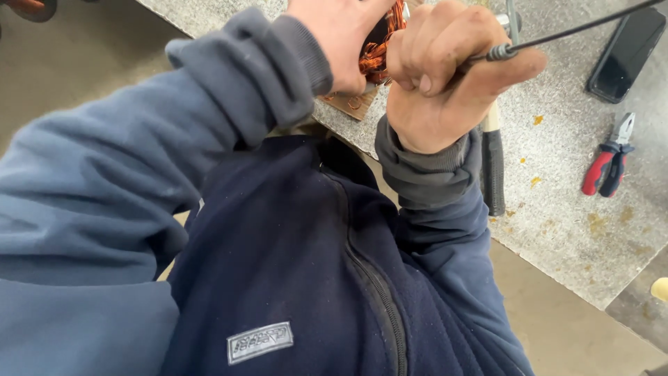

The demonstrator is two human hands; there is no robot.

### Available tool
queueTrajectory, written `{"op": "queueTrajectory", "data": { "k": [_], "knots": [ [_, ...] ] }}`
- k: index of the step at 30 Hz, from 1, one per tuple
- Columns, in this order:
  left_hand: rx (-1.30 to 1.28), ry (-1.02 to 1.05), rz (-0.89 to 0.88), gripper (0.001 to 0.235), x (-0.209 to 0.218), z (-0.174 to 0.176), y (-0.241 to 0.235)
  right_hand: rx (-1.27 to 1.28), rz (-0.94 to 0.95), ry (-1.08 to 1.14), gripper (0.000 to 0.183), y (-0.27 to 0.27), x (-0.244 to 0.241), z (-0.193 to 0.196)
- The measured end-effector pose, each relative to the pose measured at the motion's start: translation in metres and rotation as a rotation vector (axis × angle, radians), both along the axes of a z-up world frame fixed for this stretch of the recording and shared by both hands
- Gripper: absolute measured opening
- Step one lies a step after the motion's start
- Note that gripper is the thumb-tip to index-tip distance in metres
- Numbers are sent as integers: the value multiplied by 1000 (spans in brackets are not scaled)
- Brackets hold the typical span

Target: Repairing and rewinding the copper coils of an electric motor stator on a workshop workbench.

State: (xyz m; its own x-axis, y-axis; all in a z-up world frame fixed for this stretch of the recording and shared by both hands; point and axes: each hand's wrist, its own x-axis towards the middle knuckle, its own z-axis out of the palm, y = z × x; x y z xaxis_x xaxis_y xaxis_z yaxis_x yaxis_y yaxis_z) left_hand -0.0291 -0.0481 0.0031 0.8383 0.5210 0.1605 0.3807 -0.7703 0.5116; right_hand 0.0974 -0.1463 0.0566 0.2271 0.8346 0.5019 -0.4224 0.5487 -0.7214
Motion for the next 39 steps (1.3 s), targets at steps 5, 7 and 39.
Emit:
{"op": "queueTrajectory", "data": {
  "k": [5,7,39],
  "knots": [
    [-311,28,-71,82,8,4,12,26,2,30,68,0,1,-3],
    [-149,23,-59,90,10,0,11,7,-4,49,67,0,1,-3],
    [130,-90,-46,91,-35,34,-1,-16,-188,23,61,-7,-22,-6]
  ]
}}
